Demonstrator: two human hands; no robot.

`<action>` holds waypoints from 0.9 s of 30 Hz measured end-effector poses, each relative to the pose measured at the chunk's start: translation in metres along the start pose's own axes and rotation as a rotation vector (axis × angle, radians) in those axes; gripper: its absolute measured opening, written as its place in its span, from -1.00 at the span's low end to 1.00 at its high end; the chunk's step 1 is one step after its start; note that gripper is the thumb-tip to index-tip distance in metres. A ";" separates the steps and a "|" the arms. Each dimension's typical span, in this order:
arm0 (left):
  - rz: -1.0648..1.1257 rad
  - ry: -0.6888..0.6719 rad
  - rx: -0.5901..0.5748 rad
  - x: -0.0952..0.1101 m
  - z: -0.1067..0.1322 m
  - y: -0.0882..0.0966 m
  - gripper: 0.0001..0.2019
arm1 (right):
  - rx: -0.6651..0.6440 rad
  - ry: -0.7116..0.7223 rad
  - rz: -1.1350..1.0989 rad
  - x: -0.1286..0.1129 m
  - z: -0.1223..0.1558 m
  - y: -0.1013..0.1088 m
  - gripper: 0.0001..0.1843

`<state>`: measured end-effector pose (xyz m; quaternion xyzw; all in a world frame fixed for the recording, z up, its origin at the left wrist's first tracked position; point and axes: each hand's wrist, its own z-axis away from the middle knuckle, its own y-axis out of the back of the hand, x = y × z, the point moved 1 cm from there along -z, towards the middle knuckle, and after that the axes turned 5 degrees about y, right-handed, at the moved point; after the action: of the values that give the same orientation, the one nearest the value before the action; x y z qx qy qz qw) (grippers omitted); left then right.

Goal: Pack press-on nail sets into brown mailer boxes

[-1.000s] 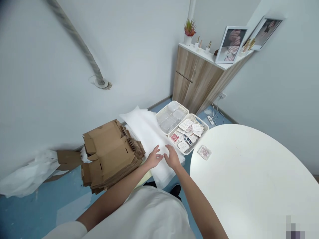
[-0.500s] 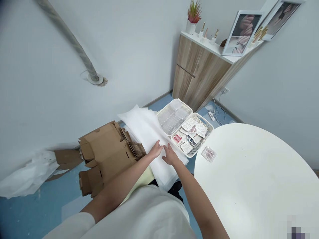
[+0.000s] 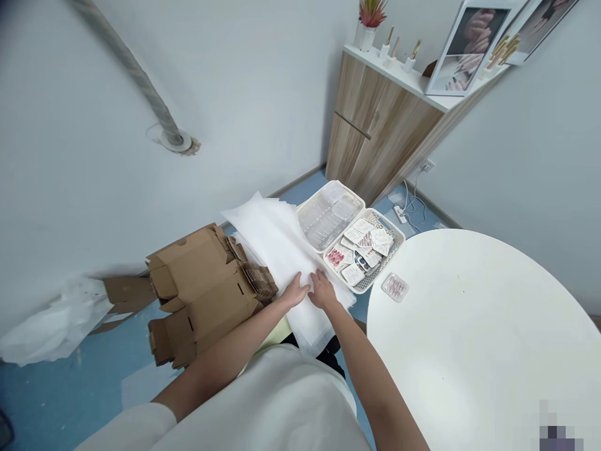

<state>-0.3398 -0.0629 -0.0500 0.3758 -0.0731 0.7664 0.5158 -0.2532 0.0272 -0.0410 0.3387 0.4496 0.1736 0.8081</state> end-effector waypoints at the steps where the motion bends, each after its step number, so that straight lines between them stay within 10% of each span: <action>1: 0.013 0.022 -0.008 -0.001 0.001 -0.001 -0.34 | -0.028 0.019 -0.022 -0.001 0.001 -0.002 -0.33; 13: 0.491 0.141 0.144 -0.011 0.000 0.000 -0.74 | 0.064 0.313 -0.227 -0.025 0.021 -0.001 -0.62; 18: 0.496 0.132 0.160 -0.015 0.004 -0.002 -0.83 | 0.377 0.122 -0.100 -0.018 0.018 0.005 -0.53; 27: 0.473 0.051 0.160 -0.017 0.011 -0.006 -0.75 | 0.407 0.085 -0.098 -0.034 0.017 0.017 -0.71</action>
<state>-0.3263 -0.0784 -0.0553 0.3685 -0.0852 0.8783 0.2925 -0.2568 0.0132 -0.0023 0.4649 0.5248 0.0541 0.7110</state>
